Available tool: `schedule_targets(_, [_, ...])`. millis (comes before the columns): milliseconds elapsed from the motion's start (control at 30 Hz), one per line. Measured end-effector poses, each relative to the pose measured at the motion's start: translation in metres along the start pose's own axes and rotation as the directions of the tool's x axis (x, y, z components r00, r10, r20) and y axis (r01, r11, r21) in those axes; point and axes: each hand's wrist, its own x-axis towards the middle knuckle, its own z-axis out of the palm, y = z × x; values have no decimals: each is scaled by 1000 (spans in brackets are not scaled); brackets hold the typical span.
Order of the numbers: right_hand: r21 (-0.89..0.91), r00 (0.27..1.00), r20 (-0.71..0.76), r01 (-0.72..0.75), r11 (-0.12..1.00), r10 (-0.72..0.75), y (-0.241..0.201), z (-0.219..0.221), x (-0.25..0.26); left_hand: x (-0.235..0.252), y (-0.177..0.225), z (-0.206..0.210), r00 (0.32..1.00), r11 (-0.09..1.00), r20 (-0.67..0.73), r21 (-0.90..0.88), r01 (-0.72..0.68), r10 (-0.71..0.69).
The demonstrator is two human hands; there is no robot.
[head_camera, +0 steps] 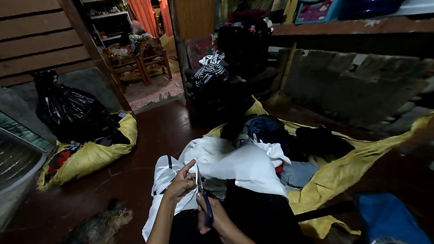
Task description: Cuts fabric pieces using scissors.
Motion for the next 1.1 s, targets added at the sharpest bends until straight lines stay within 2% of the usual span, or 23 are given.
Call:
schedule_targets(300, [8,999,8,-32,999,32,-2,-2,2,-1,-1,1,999,1000,-36,20,21,-21])
schedule_targets(467, [29,991,109,-82,996,78,-4,-4,6,-2,-3,-1,1000,1000,2,5,22,-22])
schedule_targets(1100, [34,992,130,-5,999,1,-15,-4,30,-5,-4,4,1000,999,3,26,18,-18])
